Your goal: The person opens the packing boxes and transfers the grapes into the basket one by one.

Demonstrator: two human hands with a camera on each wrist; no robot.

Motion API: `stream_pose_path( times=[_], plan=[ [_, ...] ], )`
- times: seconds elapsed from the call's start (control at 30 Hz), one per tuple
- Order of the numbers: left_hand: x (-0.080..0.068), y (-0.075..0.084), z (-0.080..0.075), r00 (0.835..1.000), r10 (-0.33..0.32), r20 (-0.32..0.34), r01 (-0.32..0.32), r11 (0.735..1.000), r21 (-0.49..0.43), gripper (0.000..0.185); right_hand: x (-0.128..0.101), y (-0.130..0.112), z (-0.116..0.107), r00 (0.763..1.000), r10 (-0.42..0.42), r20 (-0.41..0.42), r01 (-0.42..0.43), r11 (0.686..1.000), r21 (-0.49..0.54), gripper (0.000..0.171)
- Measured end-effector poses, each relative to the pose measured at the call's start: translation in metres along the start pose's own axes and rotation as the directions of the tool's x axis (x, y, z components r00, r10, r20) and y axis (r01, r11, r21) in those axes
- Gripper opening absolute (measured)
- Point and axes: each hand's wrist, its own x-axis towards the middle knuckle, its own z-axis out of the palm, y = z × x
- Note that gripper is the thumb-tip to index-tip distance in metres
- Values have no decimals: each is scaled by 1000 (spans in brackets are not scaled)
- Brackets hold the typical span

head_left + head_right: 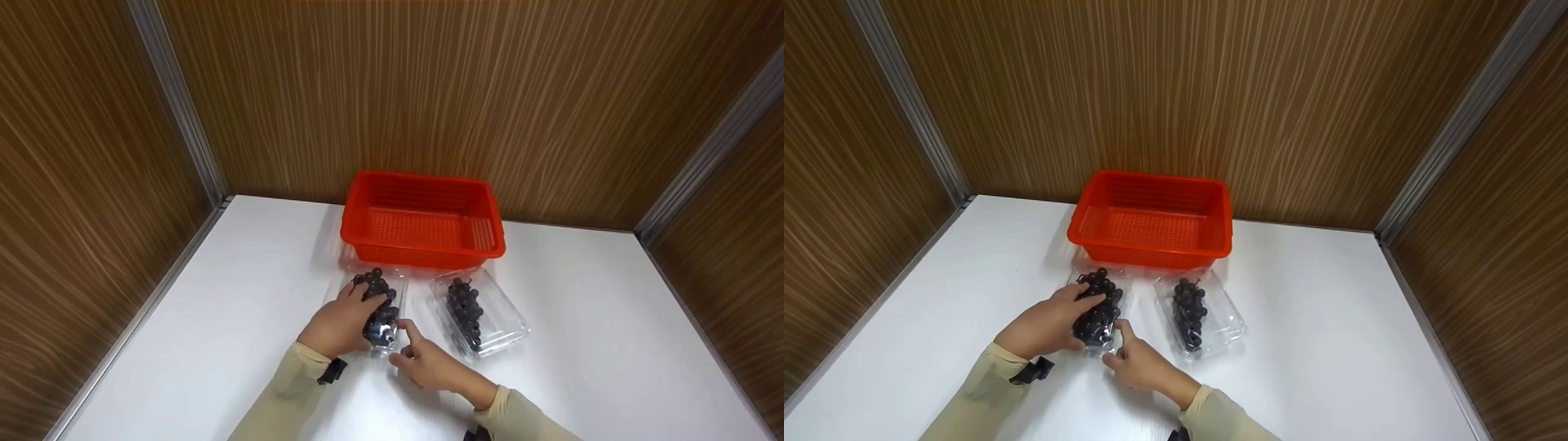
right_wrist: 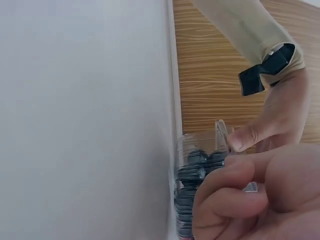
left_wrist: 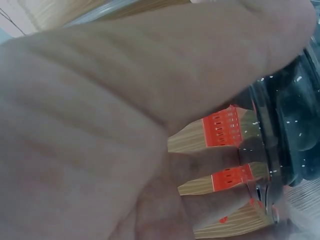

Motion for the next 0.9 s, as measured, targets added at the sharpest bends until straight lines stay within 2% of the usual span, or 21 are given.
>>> stream_pose_path(
  times=[0.1,0.27,0.4,0.53,0.77,0.9],
  plan=[
    [1,1,1,1000,17,-25,-17,1000,-4,84,-2,0,-2,1000,-19,22,19,999,-42,49],
    [2,3,3,999,35,-19,-35,999,-31,84,-6,0,-10,994,-22,103,29,997,-72,42],
    [1,4,4,1000,20,-6,-21,998,-54,84,-6,0,-15,988,21,154,-29,999,46,40],
    [3,3,4,1000,14,3,-14,998,-60,84,-1,3,-18,983,38,179,-73,979,193,34],
    [3,3,4,1000,4,11,-3,998,-68,84,2,5,-18,981,52,187,-95,969,229,34],
    [3,3,2,1000,-1,22,3,996,-92,83,3,5,-19,973,54,223,-123,943,308,31]
  ],
)
